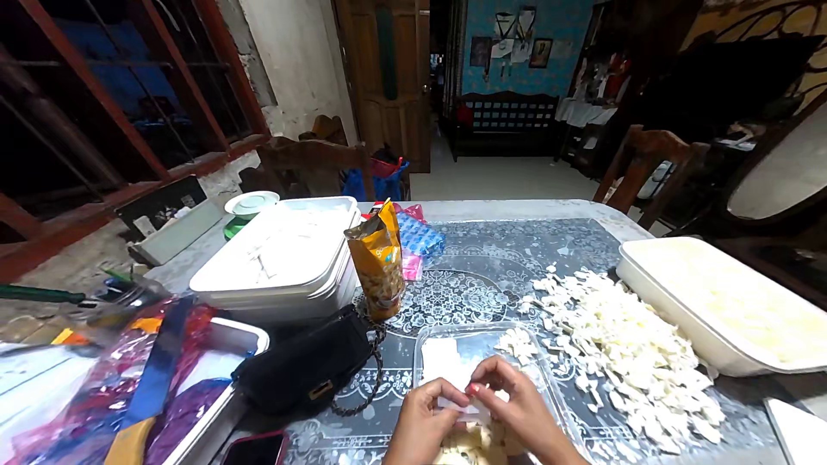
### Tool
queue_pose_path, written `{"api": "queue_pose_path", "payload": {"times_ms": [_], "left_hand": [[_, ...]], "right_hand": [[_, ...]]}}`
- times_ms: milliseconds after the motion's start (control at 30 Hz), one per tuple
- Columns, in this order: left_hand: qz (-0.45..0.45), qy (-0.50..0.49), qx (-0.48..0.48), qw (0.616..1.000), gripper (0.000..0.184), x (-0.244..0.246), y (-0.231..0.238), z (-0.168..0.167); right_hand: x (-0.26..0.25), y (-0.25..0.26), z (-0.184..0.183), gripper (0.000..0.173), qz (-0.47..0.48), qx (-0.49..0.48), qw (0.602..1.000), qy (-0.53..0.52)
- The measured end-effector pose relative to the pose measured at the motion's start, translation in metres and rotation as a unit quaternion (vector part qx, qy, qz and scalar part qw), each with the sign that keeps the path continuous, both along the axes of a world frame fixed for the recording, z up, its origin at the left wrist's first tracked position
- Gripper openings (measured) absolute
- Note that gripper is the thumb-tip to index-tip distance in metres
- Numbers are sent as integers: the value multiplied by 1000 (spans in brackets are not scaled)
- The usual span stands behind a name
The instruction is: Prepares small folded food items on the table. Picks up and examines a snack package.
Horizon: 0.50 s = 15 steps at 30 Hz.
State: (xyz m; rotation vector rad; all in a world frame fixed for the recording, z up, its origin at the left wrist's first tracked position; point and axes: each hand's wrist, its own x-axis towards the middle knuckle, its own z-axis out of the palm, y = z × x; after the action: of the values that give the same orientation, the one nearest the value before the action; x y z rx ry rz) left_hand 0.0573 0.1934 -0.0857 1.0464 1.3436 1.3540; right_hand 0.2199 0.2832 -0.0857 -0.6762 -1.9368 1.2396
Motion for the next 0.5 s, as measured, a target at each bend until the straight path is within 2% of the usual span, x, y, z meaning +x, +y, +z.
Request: {"api": "queue_pose_path", "payload": {"times_ms": [100, 133, 200, 267, 333, 433, 500], "left_hand": [[-20, -86, -60, 994, 9, -6, 3, 0], [-23, -126, -71, 989, 8, -8, 4, 1], [-22, -189, -83, 978, 15, -11, 5, 5], [-12, -205, -92, 974, 17, -11, 4, 10], [-16, -161, -73, 984, 14, -7, 2, 12], [20, 30, 12, 999, 22, 2, -3, 6], [63, 125, 48, 989, 18, 3, -2, -1]], "right_hand": [[0, 1, -11, 18, 45, 209, 974, -70], [-1, 5, -13, 25, 53, 269, 959, -73], [0, 11, -14, 28, 43, 318, 945, -68], [1, 13, -14, 23, 12, 285, 958, -38], [0, 9, -12, 18, -16, 192, 981, -15], [2, 5, -5, 17, -34, 78, 996, -36], [3, 7, 0, 28, -16, 44, 997, -63]]}}
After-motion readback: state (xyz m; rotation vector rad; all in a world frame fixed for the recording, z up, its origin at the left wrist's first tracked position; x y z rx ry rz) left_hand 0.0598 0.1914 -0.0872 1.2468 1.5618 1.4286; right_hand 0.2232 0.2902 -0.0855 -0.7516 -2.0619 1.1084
